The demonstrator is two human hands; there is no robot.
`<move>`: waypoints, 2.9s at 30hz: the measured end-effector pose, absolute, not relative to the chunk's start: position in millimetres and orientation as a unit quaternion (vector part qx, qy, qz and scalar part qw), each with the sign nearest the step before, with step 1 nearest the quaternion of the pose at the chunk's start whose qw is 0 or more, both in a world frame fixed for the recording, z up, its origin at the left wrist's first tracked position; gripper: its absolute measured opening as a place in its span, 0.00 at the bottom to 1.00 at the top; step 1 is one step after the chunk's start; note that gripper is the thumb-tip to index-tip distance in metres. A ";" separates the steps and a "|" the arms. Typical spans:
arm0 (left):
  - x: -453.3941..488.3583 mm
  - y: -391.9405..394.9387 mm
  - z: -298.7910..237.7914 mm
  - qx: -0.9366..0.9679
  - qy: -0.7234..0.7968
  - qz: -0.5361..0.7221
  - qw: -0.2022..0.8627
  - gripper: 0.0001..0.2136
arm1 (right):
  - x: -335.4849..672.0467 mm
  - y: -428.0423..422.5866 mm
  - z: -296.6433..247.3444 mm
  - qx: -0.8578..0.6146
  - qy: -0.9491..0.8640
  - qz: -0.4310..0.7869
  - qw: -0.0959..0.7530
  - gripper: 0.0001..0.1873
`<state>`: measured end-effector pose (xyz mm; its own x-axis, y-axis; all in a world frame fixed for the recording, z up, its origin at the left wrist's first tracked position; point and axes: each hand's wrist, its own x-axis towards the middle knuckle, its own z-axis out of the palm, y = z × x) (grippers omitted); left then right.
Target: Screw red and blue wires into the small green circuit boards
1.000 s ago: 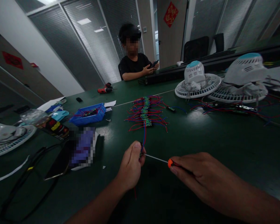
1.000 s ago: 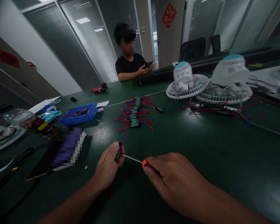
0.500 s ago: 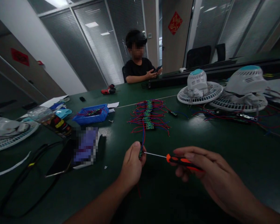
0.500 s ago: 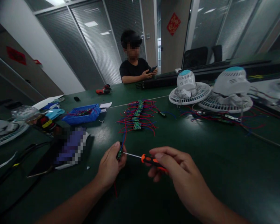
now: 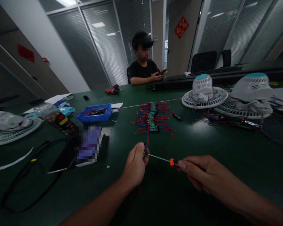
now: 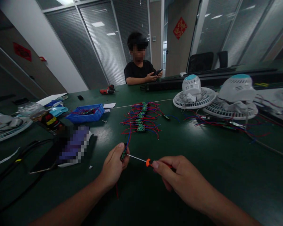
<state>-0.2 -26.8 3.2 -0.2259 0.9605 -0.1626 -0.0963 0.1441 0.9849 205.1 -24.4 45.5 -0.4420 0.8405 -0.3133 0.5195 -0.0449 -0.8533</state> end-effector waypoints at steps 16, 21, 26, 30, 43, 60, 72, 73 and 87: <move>0.1 -28.0 0.1 0.432 0.569 0.513 0.476 0.21 | 209.4 -28.3 40.0 -0.550 -0.600 0.540 0.216 0.30; -0.7 -27.4 -1.5 0.450 0.553 0.503 0.488 0.20 | 213.5 -21.5 37.8 -0.497 -0.670 0.537 0.127 0.32; 0.3 -26.1 -1.3 0.445 0.563 0.500 0.485 0.20 | 215.2 -17.4 26.9 -0.494 -0.686 0.518 0.133 0.26; 1.7 -24.8 0.5 0.433 0.566 0.508 0.484 0.20 | 216.6 -16.8 25.0 -0.505 -0.696 0.488 0.150 0.24; 2.6 -25.1 2.0 0.383 0.579 0.529 0.487 0.21 | 195.5 -30.4 32.7 -0.538 -0.443 0.628 0.347 0.26; 3.1 -25.9 4.6 0.371 0.575 0.531 0.499 0.21 | 205.5 -26.3 37.7 -0.519 -0.676 0.495 0.168 0.23; 2.9 -26.5 3.7 0.387 0.582 0.527 0.483 0.20 | 198.2 -29.6 33.7 -0.543 -0.475 0.594 0.355 0.24; 2.9 -27.0 3.0 0.395 0.582 0.525 0.479 0.20 | 196.9 -30.5 34.3 -0.535 -0.437 0.612 0.385 0.25; -0.1 -24.7 -0.6 0.388 0.573 0.531 0.489 0.20 | 199.3 -25.6 37.4 -0.548 -0.535 0.614 0.188 0.28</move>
<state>-0.1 -24.7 -0.6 -0.2203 0.9639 -0.1495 -0.0750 0.1361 0.9879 199.3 -25.6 37.4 -0.3280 0.8183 -0.4720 0.3559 -0.3558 -0.8642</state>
